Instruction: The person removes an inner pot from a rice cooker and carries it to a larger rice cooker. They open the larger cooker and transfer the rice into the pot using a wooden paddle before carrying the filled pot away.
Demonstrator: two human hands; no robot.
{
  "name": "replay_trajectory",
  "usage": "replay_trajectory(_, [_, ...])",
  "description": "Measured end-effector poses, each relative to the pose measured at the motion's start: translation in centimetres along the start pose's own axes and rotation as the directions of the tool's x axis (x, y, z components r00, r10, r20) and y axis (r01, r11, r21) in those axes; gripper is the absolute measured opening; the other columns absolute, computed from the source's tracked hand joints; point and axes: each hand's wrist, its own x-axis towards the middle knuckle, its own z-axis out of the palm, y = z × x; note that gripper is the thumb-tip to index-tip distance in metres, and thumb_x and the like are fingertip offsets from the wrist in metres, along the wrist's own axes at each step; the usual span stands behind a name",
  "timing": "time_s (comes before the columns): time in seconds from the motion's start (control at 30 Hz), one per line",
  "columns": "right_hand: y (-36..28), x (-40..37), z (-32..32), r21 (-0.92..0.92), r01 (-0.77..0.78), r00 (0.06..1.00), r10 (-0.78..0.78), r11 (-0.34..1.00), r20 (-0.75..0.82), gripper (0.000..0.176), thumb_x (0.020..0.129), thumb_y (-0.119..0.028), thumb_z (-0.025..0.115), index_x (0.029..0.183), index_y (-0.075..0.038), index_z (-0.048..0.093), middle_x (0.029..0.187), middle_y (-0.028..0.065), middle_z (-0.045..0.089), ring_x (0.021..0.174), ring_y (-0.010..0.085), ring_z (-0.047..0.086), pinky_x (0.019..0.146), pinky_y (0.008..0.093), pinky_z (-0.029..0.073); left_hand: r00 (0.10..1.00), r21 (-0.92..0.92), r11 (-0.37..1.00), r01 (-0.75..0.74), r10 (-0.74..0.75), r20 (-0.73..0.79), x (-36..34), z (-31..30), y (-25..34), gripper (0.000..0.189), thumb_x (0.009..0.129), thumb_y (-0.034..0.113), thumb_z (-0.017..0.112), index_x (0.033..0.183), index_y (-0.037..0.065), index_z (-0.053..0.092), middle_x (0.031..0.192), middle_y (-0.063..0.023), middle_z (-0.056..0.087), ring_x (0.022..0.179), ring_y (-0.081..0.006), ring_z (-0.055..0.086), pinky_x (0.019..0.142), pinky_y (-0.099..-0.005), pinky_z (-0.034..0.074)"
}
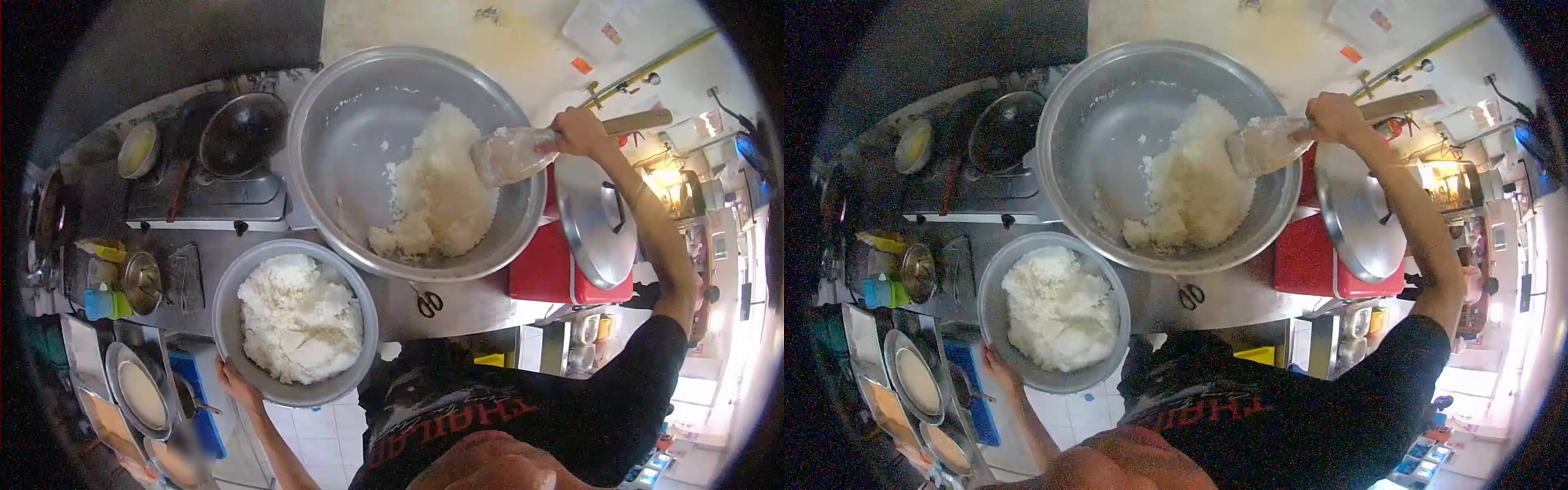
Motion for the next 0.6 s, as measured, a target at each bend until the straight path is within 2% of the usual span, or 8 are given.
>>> replay_trajectory(0.03, [-0.4,0.8,0.7,0.021,0.018,1.0,-0.018,1.0,-0.018,0.066,0.067,-0.067,0.065,0.07,-0.001,0.069,0.066,0.0197,0.064,0.07,0.0373,0.065,0.066,0.046,0.052,0.998,-0.019,1.0,0.0,0.001,0.062,0.3,-0.5,-0.6,0.046,0.097,0.028,0.04,0.13,-0.004,0.046,0.122,-0.0135,0.053,0.11,-0.0235,0.05,0.096,-0.0346,0.039])
replay_trajectory(0.13, [-2.0,1.3,2.4,0.039,0.057,0.998,-0.056,0.998,-0.036,0.064,0.069,-0.065,0.065,0.071,-0.001,0.069,0.066,0.0196,0.063,0.07,0.0376,0.064,0.066,0.0462,0.051,0.992,-0.162,0.979,0.128,-0.126,0.021,0.0,0.4,1.3,0.044,0.097,0.029,0.041,0.129,-0.001,0.046,0.116,-0.012,0.053,0.108,-0.0229,0.05,0.093,-0.035,0.041])
replay_trajectory(0.23, [-4.0,2.5,1.8,-0.028,0.076,0.996,-0.077,0.997,-0.039,0.06,0.072,-0.062,0.065,0.072,-0.002,0.069,0.068,0.0191,0.063,0.07,0.0376,0.064,0.067,0.0457,0.05,0.979,0.02,0.992,0.128,-0.123,-0.16,-0.8,1.8,3.8,0.041,0.097,0.03,0.042,0.125,0.0,0.048,0.114,-0.012,0.052,0.105,-0.023,0.05,0.091,-0.0369,0.042])
replay_trajectory(0.3, [-5.7,3.4,1.2,-0.047,0.086,0.995,-0.088,0.995,-0.053,0.061,0.073,-0.062,0.064,0.071,-0.001,0.068,0.069,0.0196,0.063,0.072,0.0374,0.064,0.067,0.0453,0.051,0.969,0.337,0.914,-0.228,0.247,-0.014,-1.0,0.5,1.4,0.042,0.097,0.03,0.042,0.125,0.0,0.047,0.118,-0.0129,0.051,0.106,-0.0238,0.05,0.091,-0.0378,0.043])
replay_trajectory(0.37, [-6.1,4.6,2.3,-0.049,0.155,0.984,-0.158,0.987,-0.08,0.062,0.073,-0.062,0.064,0.068,0.0,0.067,0.069,0.02,0.063,0.072,0.0373,0.064,0.067,0.0458,0.05,0.938,0.401,0.85,-0.343,0.336,0.092,-0.3,-2.2,-2.3,0.043,0.097,0.031,0.042,0.126,0.0,0.047,0.121,-0.0136,0.05,0.107,-0.0249,0.05,0.091,-0.039,0.042])
replay_trajectory(0.47, [-7.6,5.4,1.9,-0.045,0.167,0.983,-0.169,0.985,-0.063,0.062,0.073,-0.063,0.064,0.069,-0.001,0.067,0.068,0.0197,0.063,0.069,0.0371,0.064,0.066,0.046,0.051,0.994,0.201,0.974,-0.106,0.107,0.004,0.4,-4.1,-4.8,0.045,0.098,0.033,0.041,0.126,-0.001,0.047,0.124,-0.0142,0.05,0.109,-0.0265,0.05,0.093,-0.0406,0.042])
replay_trajectory(0.53, [-7.5,5.1,3.3,-0.023,0.192,0.969,-0.194,0.981,-0.156,0.063,0.074,-0.063,0.063,0.069,-0.001,0.067,0.066,0.0191,0.062,0.067,0.0367,0.064,0.065,0.0459,0.051,0.994,0.027,0.998,0.062,-0.059,-0.089,-0.1,-1.1,-0.5,0.045,0.098,0.034,0.041,0.126,-0.001,0.046,0.124,-0.014,0.05,0.11,-0.0269,0.05,0.095,-0.041,0.041])
replay_trajectory(0.6, [-7.9,5.0,3.2,-0.053,0.138,0.989,-0.14,0.989,-0.04,0.066,0.076,-0.066,0.058,0.075,-0.001,0.067,0.071,0.0182,0.064,0.072,0.0358,0.065,0.069,0.0452,0.052,0.994,-0.076,0.991,0.109,-0.111,-0.023,0.1,-1.6,-1.2,0.046,0.099,0.034,0.04,0.128,0.0,0.045,0.124,-0.0142,0.05,0.111,-0.0269,0.049,0.096,-0.0413,0.04])
